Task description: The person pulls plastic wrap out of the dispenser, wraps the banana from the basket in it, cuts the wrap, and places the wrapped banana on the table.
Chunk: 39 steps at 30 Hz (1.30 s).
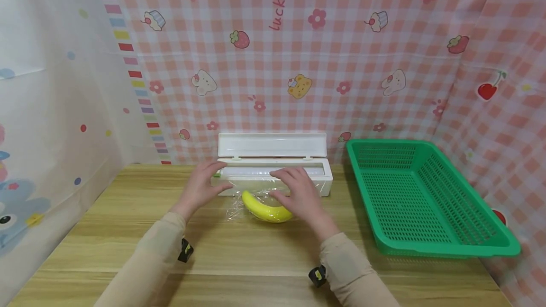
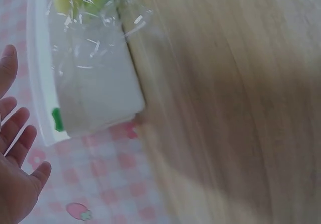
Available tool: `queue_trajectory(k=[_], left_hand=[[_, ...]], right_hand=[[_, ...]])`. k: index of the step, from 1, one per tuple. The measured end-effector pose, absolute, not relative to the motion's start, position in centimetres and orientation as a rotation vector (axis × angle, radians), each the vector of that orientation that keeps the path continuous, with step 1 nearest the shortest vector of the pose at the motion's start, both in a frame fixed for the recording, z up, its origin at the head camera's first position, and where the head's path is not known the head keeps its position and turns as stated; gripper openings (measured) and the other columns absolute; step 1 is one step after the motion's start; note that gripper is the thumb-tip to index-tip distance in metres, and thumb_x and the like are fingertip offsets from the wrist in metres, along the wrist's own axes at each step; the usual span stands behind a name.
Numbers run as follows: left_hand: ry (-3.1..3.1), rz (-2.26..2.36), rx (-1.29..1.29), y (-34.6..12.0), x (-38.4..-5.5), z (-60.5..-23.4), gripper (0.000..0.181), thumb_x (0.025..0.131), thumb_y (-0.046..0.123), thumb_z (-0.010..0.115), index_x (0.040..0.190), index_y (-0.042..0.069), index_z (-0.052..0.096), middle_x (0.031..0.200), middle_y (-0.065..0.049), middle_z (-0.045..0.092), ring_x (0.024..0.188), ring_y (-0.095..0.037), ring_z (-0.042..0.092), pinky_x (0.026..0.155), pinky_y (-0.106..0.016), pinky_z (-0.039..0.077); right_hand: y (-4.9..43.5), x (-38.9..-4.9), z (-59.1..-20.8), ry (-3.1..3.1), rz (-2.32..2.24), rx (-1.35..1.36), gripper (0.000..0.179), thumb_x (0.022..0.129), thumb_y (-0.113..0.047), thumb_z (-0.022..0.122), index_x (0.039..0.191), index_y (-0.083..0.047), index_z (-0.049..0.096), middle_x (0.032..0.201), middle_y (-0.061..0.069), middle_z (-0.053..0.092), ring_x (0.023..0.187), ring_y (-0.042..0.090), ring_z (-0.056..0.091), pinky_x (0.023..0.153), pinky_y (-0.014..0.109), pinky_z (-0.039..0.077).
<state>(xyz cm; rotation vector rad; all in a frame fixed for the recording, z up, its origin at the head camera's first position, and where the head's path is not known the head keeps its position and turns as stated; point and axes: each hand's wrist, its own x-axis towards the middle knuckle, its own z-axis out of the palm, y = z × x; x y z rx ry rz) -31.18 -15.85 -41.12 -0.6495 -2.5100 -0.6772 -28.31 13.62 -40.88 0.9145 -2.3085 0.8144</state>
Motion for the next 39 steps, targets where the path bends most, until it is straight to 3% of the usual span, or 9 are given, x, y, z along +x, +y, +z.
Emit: queue_trajectory(k=[9,23,39], left_hand=[[-2.587,-0.821,-0.525,-16.4,-32.4,-41.7,0.073,0.073,0.028,0.089,0.133,0.001,0.058,0.134,-0.017,0.059,0.127,-0.036,0.049,0.111,-0.052,0.035],[-2.714,-0.844,-0.407,-17.0,-33.8,-42.3,0.091,0.071,0.042,0.088,0.144,0.007,0.048,0.146,-0.015,0.048,0.137,-0.036,0.038,0.114,-0.055,0.029],[-2.717,-0.830,-0.396,-17.6,-34.3,-44.3,0.090,0.077,0.051,0.080,0.146,0.005,0.045,0.151,-0.017,0.042,0.141,-0.037,0.034,0.117,-0.054,0.024]], right_hand=[[12.2,-28.5,-41.2,-2.325,0.815,0.907,0.048,0.079,-0.022,0.084,0.122,-0.007,0.066,0.120,0.010,0.066,0.113,0.031,0.055,0.099,0.048,0.045],[10.4,-29.2,-40.5,-2.380,0.850,0.878,0.052,0.081,-0.024,0.083,0.128,-0.010,0.064,0.126,0.011,0.063,0.119,0.032,0.053,0.103,0.047,0.044],[8.3,-29.9,-40.0,-2.436,0.887,0.893,0.048,0.085,-0.022,0.080,0.128,-0.008,0.065,0.125,0.008,0.064,0.120,0.030,0.053,0.106,0.045,0.042]])
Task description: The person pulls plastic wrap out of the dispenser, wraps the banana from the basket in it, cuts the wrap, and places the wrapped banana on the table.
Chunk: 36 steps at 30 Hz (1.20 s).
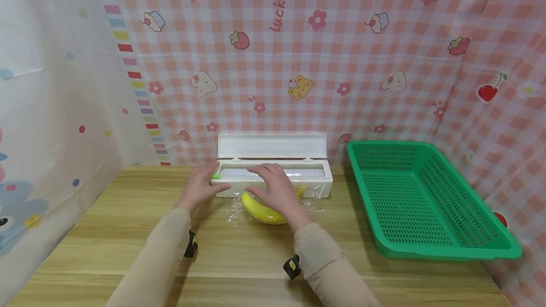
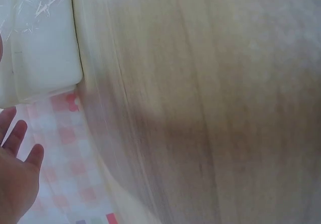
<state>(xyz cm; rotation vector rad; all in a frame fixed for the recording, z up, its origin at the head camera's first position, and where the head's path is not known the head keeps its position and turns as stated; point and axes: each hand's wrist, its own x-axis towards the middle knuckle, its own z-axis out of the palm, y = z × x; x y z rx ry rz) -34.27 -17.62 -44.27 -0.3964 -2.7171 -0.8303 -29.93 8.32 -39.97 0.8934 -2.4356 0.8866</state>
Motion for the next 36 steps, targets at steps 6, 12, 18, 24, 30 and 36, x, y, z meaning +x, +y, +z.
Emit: queue_trajectory(k=[6,12,18,24,30,36], left_hand=[[-2.726,-0.869,-0.403,-17.6,-34.5,-44.2,0.088,0.078,0.050,0.080,0.146,0.006,0.046,0.152,-0.015,0.041,0.141,-0.037,0.034,0.117,-0.054,0.023],[-2.728,-0.950,-0.393,-17.5,-34.6,-44.2,0.084,0.079,0.045,0.081,0.145,0.005,0.048,0.152,-0.014,0.042,0.139,-0.035,0.037,0.116,-0.053,0.026],[-2.713,-1.003,-0.390,-17.5,-34.7,-44.5,0.077,0.081,0.038,0.081,0.143,0.003,0.050,0.152,-0.014,0.041,0.141,-0.036,0.035,0.117,-0.053,0.024],[-2.703,-1.040,-0.381,-17.5,-34.6,-44.6,0.074,0.082,0.036,0.081,0.141,0.002,0.052,0.153,-0.012,0.041,0.142,-0.034,0.033,0.118,-0.052,0.023],[-2.688,-1.080,-0.358,-17.5,-34.7,-44.8,0.072,0.082,0.035,0.082,0.140,0.002,0.053,0.153,-0.011,0.042,0.142,-0.032,0.034,0.118,-0.049,0.024],[-2.670,-1.110,-0.346,-17.6,-34.8,-44.8,0.072,0.081,0.032,0.083,0.139,0.001,0.054,0.152,-0.011,0.043,0.142,-0.032,0.034,0.118,-0.049,0.025]], right_hand=[[7.6,-30.4,-39.6,-2.519,0.871,0.864,0.048,0.087,-0.027,0.078,0.130,-0.010,0.064,0.129,0.007,0.062,0.124,0.028,0.051,0.109,0.045,0.039],[6.9,-30.7,-39.2,-2.585,0.857,0.836,0.048,0.089,-0.031,0.076,0.132,-0.016,0.062,0.134,0.005,0.060,0.128,0.026,0.048,0.111,0.046,0.038],[6.3,-31.2,-38.5,-2.569,0.822,0.859,0.047,0.090,-0.032,0.074,0.133,-0.016,0.062,0.132,0.004,0.061,0.125,0.025,0.050,0.109,0.042,0.041],[5.7,-31.8,-37.6,-2.536,0.802,0.884,0.044,0.091,-0.031,0.074,0.131,-0.016,0.063,0.131,0.004,0.061,0.124,0.024,0.050,0.108,0.041,0.041],[5.0,-32.3,-36.7,-2.483,0.797,0.912,0.043,0.090,-0.028,0.075,0.129,-0.014,0.065,0.129,0.005,0.062,0.123,0.026,0.051,0.107,0.041,0.042],[4.1,-32.6,-36.6,-2.479,0.783,0.904,0.041,0.091,-0.028,0.074,0.129,-0.014,0.065,0.128,0.006,0.063,0.120,0.025,0.053,0.103,0.039,0.046]])
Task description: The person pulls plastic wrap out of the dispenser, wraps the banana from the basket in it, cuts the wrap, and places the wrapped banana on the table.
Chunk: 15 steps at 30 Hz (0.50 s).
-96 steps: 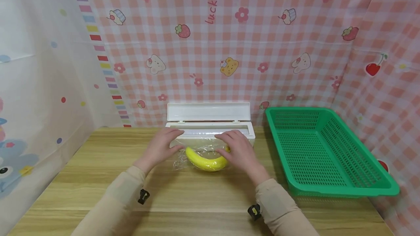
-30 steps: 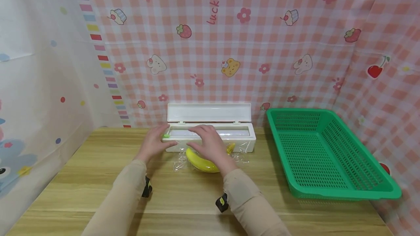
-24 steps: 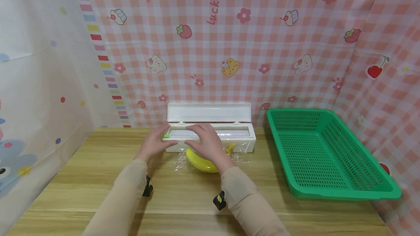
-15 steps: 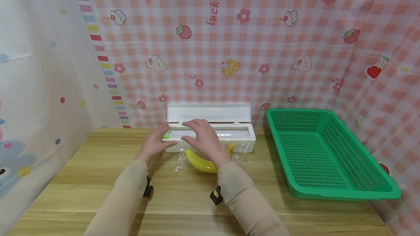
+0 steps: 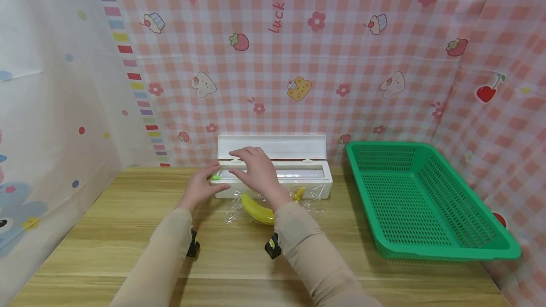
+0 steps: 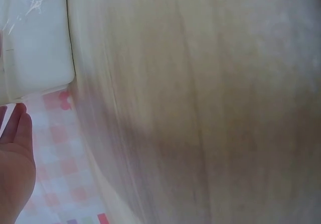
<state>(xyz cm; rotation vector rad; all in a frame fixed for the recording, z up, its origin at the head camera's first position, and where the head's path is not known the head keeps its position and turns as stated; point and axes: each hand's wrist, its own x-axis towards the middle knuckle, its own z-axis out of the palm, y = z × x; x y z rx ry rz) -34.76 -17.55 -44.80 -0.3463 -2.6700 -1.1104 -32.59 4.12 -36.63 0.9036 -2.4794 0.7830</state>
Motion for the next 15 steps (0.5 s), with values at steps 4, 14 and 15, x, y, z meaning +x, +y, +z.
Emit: queue_trajectory(k=[4,14,15], left_hand=[[-2.664,-1.121,-0.342,-17.6,-34.8,-44.9,0.073,0.080,0.034,0.083,0.139,0.002,0.054,0.152,-0.011,0.043,0.142,-0.032,0.035,0.117,-0.048,0.026],[-2.610,-1.188,-0.344,-17.6,-34.7,-45.1,0.070,0.079,0.030,0.085,0.137,0.002,0.057,0.149,-0.012,0.046,0.141,-0.032,0.036,0.117,-0.048,0.027],[-2.607,-1.187,-0.345,-17.6,-34.7,-45.1,0.070,0.079,0.031,0.085,0.136,0.003,0.058,0.149,-0.012,0.047,0.141,-0.032,0.036,0.117,-0.047,0.027]], right_hand=[[3.4,-32.7,-37.1,-2.488,0.788,0.918,0.039,0.092,-0.027,0.073,0.128,-0.014,0.065,0.127,0.006,0.063,0.120,0.025,0.054,0.104,0.040,0.045],[1.6,-33.1,-38.9,-2.602,0.744,0.893,0.039,0.092,-0.027,0.072,0.129,-0.016,0.065,0.128,0.004,0.063,0.122,0.024,0.054,0.106,0.041,0.043],[1.5,-33.2,-39.1,-2.612,0.737,0.896,0.039,0.092,-0.027,0.072,0.129,-0.016,0.065,0.128,0.005,0.063,0.121,0.025,0.054,0.106,0.041,0.044]])
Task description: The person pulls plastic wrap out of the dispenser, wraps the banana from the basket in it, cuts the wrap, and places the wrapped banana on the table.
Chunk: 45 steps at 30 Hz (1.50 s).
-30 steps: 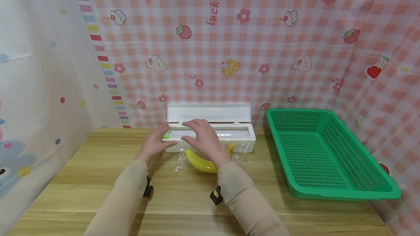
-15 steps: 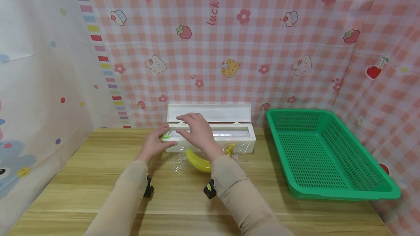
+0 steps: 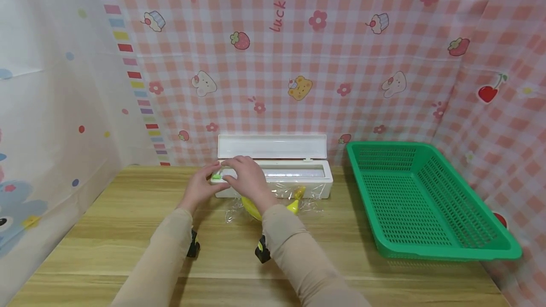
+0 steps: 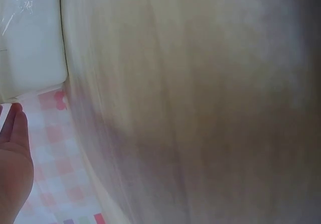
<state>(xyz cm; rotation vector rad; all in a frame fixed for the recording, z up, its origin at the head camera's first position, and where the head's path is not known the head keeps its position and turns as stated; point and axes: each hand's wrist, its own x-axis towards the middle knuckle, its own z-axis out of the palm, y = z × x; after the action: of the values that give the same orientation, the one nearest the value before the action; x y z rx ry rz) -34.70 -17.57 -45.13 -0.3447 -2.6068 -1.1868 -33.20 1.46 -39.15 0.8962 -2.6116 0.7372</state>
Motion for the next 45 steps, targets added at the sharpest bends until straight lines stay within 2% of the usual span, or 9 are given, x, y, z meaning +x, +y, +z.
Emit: queue_trajectory(k=[6,14,21,30,35,45], left_hand=[[-2.583,-1.179,-0.363,-17.7,-34.9,-45.3,0.067,0.078,0.033,0.085,0.133,0.005,0.061,0.148,-0.012,0.048,0.140,-0.032,0.038,0.117,-0.048,0.027],[-2.552,-1.161,-0.410,-17.9,-35.0,-45.5,0.062,0.077,0.024,0.086,0.130,0.000,0.062,0.144,-0.016,0.052,0.136,-0.035,0.042,0.116,-0.051,0.029],[-2.566,-1.199,-0.380,-17.9,-34.9,-45.3,0.059,0.078,0.017,0.085,0.129,0.000,0.062,0.145,-0.014,0.051,0.136,-0.035,0.042,0.116,-0.050,0.029],[-2.519,-1.285,-0.399,-17.9,-35.0,-45.4,0.049,0.077,0.004,0.082,0.123,-0.003,0.065,0.142,-0.018,0.052,0.133,-0.036,0.046,0.111,-0.045,0.039],[-2.521,-1.296,-0.392,-17.9,-34.9,-45.5,0.050,0.078,0.005,0.081,0.124,-0.004,0.064,0.143,-0.017,0.052,0.132,-0.036,0.047,0.110,-0.045,0.040],[-2.517,-1.307,-0.381,-17.8,-34.9,-45.4,0.049,0.076,0.005,0.083,0.121,-0.004,0.066,0.141,-0.018,0.054,0.130,-0.036,0.049,0.109,-0.045,0.041]], right_hand=[[0.5,-33.6,-40.2,-2.674,0.715,0.904,0.041,0.093,-0.025,0.071,0.132,-0.017,0.063,0.129,0.005,0.063,0.124,0.025,0.054,0.106,0.043,0.044],[-0.4,-33.7,-40.4,-2.715,0.612,0.923,0.038,0.092,-0.022,0.071,0.130,-0.020,0.064,0.123,0.002,0.065,0.113,0.021,0.059,0.099,0.038,0.050],[-1.3,-34.2,-40.6,-2.683,0.481,0.953,0.035,0.090,-0.017,0.073,0.125,-0.020,0.067,0.120,0.000,0.067,0.112,0.019,0.060,0.098,0.035,0.050],[-2.4,-34.4,-40.7,-2.697,0.371,0.974,0.035,0.090,-0.014,0.073,0.124,-0.021,0.068,0.126,-0.001,0.065,0.116,0.018,0.059,0.102,0.032,0.047],[-2.6,-34.4,-40.5,-2.684,0.300,0.983,0.034,0.089,-0.012,0.073,0.122,-0.021,0.070,0.123,-0.001,0.066,0.111,0.017,0.061,0.098,0.029,0.050],[-2.9,-34.6,-40.5,-2.698,0.355,0.935,0.032,0.088,-0.013,0.073,0.118,-0.023,0.072,0.106,-0.003,0.069,0.092,0.013,0.062,0.080,0.023,0.053]])
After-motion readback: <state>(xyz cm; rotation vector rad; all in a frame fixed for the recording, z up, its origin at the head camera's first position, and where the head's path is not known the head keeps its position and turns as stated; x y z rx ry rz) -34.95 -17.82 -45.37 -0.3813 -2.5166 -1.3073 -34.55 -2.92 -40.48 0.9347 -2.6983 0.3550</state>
